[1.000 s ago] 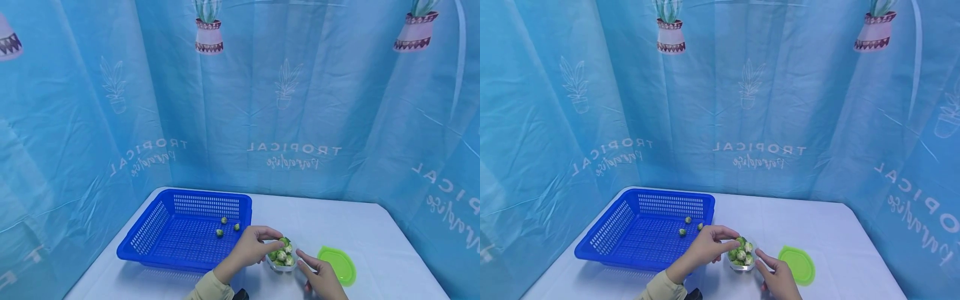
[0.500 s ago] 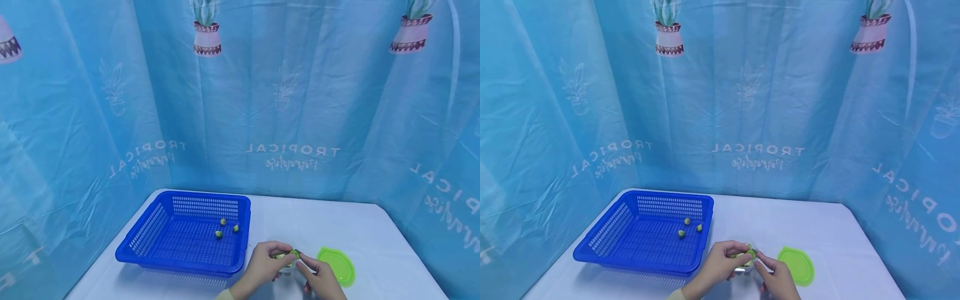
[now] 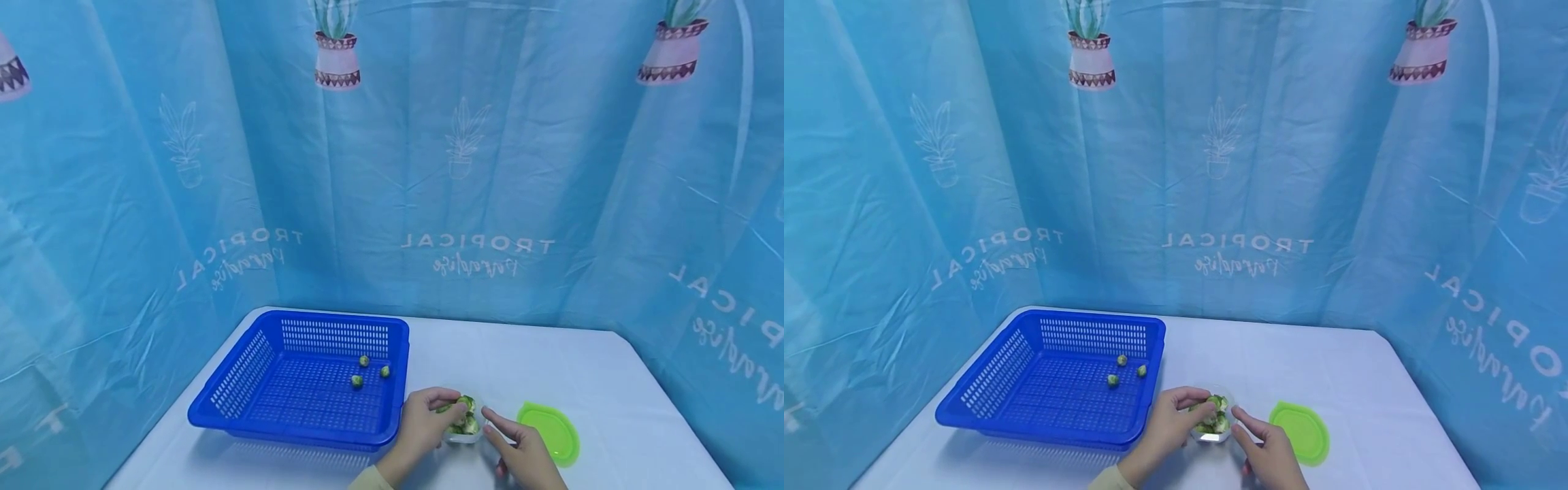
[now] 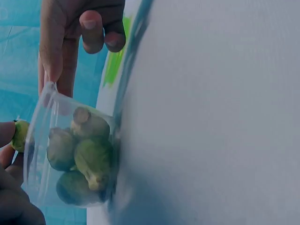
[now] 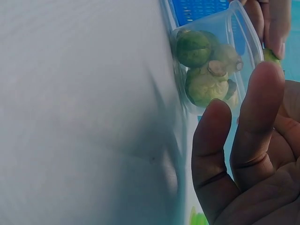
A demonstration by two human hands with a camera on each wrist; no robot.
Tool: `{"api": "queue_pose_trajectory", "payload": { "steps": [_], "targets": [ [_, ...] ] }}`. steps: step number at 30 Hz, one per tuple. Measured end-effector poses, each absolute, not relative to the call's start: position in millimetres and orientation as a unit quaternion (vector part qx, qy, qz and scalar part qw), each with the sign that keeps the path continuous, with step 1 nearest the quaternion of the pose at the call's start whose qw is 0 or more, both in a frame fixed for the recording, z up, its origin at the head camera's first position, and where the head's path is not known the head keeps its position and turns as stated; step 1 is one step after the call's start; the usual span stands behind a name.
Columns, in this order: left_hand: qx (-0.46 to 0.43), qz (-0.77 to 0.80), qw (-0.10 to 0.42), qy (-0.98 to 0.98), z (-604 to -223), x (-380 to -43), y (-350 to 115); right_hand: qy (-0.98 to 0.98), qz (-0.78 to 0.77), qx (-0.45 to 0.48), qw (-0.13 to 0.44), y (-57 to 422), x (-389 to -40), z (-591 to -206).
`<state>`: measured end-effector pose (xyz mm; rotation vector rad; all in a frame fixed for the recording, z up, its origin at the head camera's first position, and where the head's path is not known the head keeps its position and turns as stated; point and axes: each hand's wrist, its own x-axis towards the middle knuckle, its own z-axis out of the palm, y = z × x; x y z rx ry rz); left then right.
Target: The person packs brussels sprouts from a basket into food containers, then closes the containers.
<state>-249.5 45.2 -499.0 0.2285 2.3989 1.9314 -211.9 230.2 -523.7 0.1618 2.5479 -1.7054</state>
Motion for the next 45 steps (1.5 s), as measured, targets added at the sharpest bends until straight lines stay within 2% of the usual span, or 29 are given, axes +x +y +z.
{"api": "queue_pose_trajectory", "payload": {
  "steps": [14,23,29,35,45],
  "targets": [
    [0.065,0.646,0.004,0.761,-516,-263,44,0.828,-0.557,0.06,0.038,231,-211,-521],
    [0.079,0.656,0.005,0.751,-513,-263,45,0.824,-0.563,0.052,0.029,233,-209,-519],
    [0.092,0.644,-0.015,0.759,-505,-255,46,0.825,-0.561,0.058,0.027,232,-209,-519],
    [0.095,0.637,0.029,0.765,-486,-241,45,0.829,-0.555,0.061,0.035,232,-211,-521],
    [0.156,0.652,0.075,0.738,-457,-219,35,0.829,-0.555,0.06,0.034,231,-212,-526]
  ]
}}
